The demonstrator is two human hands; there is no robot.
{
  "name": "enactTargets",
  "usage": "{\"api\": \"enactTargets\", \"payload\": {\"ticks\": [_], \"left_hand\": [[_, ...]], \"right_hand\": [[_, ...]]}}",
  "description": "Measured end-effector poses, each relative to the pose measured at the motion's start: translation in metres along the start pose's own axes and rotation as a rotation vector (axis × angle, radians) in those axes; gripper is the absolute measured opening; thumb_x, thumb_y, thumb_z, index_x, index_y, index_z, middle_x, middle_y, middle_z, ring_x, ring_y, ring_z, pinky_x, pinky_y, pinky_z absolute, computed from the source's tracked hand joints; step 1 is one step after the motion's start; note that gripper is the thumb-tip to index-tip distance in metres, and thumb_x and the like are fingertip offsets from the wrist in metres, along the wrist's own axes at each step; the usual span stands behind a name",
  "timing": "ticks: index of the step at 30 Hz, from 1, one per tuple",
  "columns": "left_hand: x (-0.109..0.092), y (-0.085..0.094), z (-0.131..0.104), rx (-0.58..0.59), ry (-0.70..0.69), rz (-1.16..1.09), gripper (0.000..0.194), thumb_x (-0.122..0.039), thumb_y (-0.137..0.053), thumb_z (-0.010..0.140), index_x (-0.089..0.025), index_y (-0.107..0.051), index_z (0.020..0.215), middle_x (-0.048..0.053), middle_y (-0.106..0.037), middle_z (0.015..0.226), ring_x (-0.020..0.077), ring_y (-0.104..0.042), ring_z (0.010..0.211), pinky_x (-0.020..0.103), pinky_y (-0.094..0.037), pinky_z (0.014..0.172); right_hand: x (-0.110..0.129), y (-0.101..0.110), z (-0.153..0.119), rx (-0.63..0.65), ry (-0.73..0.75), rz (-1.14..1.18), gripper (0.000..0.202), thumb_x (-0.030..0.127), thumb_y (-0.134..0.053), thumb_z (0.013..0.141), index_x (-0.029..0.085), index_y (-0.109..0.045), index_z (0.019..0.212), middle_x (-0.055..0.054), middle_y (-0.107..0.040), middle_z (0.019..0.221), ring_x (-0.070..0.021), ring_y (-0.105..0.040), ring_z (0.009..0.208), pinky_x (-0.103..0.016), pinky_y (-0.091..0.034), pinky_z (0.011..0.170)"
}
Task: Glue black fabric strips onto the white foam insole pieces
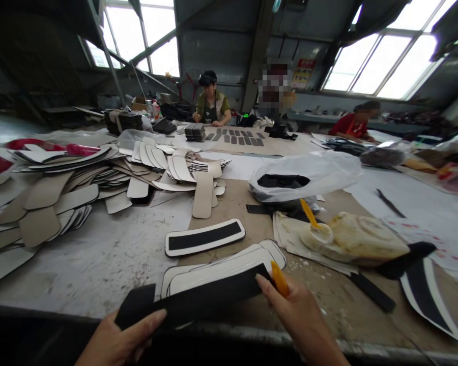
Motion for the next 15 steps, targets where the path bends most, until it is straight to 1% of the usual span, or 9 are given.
{"api": "enactTargets", "payload": {"ticks": [1,3,5,6,7,9,12,15], "left_hand": [[-0.006,-0.004,0.003,-0.036,-0.017,0.041,0.036,-0.048,-0.073,0.051,-0.017,-0.055,0.049,-0.002,-0.052,0.038,0.0117,-0.045,0.039,0.025,-0.034,0.043],[-0.016,-0.013,0.008,-0.088,-0.067,0.115,0.032,-0.046,-0.072,0.053,-0.017,-0.059,0.058,0.002,-0.061,0.049,0.0181,-0.055,0.048,0.029,-0.041,0.049],[-0.023,-0.019,0.013,-0.145,-0.127,0.223,0.032,-0.045,-0.071,0.053,-0.016,-0.060,0.064,0.006,-0.067,0.059,0.0246,-0.061,0.059,0.033,-0.045,0.058],[-0.025,-0.021,0.015,-0.178,-0.152,0.286,0.032,-0.045,-0.070,0.053,-0.016,-0.060,0.064,0.007,-0.068,0.062,0.0272,-0.062,0.063,0.035,-0.046,0.062],[-0.025,-0.022,0.017,-0.215,-0.169,0.351,0.032,-0.045,-0.070,0.052,-0.016,-0.060,0.063,0.009,-0.068,0.062,0.0293,-0.062,0.065,0.037,-0.046,0.064],[-0.022,-0.024,0.021,-0.269,-0.177,0.447,0.033,-0.047,-0.068,0.053,-0.017,-0.059,0.061,0.012,-0.068,0.062,0.0320,-0.063,0.067,0.038,-0.046,0.065],[-0.014,-0.025,0.026,-0.300,-0.151,0.527,0.035,-0.050,-0.065,0.054,-0.016,-0.060,0.062,0.014,-0.067,0.061,0.0341,-0.063,0.070,0.039,-0.047,0.064],[-0.008,-0.025,0.026,-0.324,-0.115,0.560,0.035,-0.051,-0.066,0.053,-0.017,-0.059,0.061,0.014,-0.067,0.061,0.0347,-0.063,0.071,0.041,-0.047,0.066]], "right_hand": [[0.003,0.005,0.005,-0.059,0.122,-0.171,0.036,0.055,-0.054,0.074,0.021,-0.056,0.064,0.000,-0.057,0.049,-0.0162,-0.054,0.045,-0.025,-0.038,0.045],[0.007,0.010,0.009,-0.186,0.345,-0.456,0.035,0.052,-0.047,0.080,0.022,-0.058,0.066,-0.001,-0.061,0.053,-0.0172,-0.057,0.047,-0.025,-0.037,0.046],[0.009,0.005,0.010,-0.251,0.498,-0.649,0.034,0.048,-0.041,0.085,0.022,-0.058,0.069,-0.001,-0.061,0.054,-0.0162,-0.057,0.045,-0.025,-0.033,0.043],[0.009,0.002,0.010,-0.275,0.539,-0.717,0.034,0.045,-0.039,0.086,0.022,-0.057,0.069,-0.001,-0.061,0.055,-0.0155,-0.057,0.044,-0.025,-0.030,0.042],[0.009,-0.002,0.010,-0.290,0.557,-0.766,0.033,0.043,-0.038,0.088,0.022,-0.057,0.070,-0.001,-0.062,0.057,-0.0151,-0.058,0.044,-0.025,-0.029,0.042],[0.008,-0.008,0.011,-0.286,0.547,-0.830,0.031,0.037,-0.036,0.089,0.022,-0.055,0.071,0.000,-0.062,0.060,-0.0152,-0.058,0.046,-0.025,-0.027,0.042],[0.011,-0.013,0.014,-0.266,0.508,-0.890,0.026,0.032,-0.037,0.088,0.022,-0.055,0.071,0.000,-0.061,0.058,-0.0157,-0.058,0.048,-0.026,-0.023,0.043],[0.014,-0.015,0.017,-0.254,0.494,-0.913,0.023,0.030,-0.040,0.086,0.022,-0.056,0.072,0.000,-0.059,0.054,-0.0155,-0.057,0.047,-0.026,-0.022,0.044]]}}
Point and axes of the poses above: each hand's wrist, its own z-axis towards the middle knuckle, its own y-axis out of the back of the hand, x = y × z, the point moved 6 cm from there along z, towards the middle knuckle
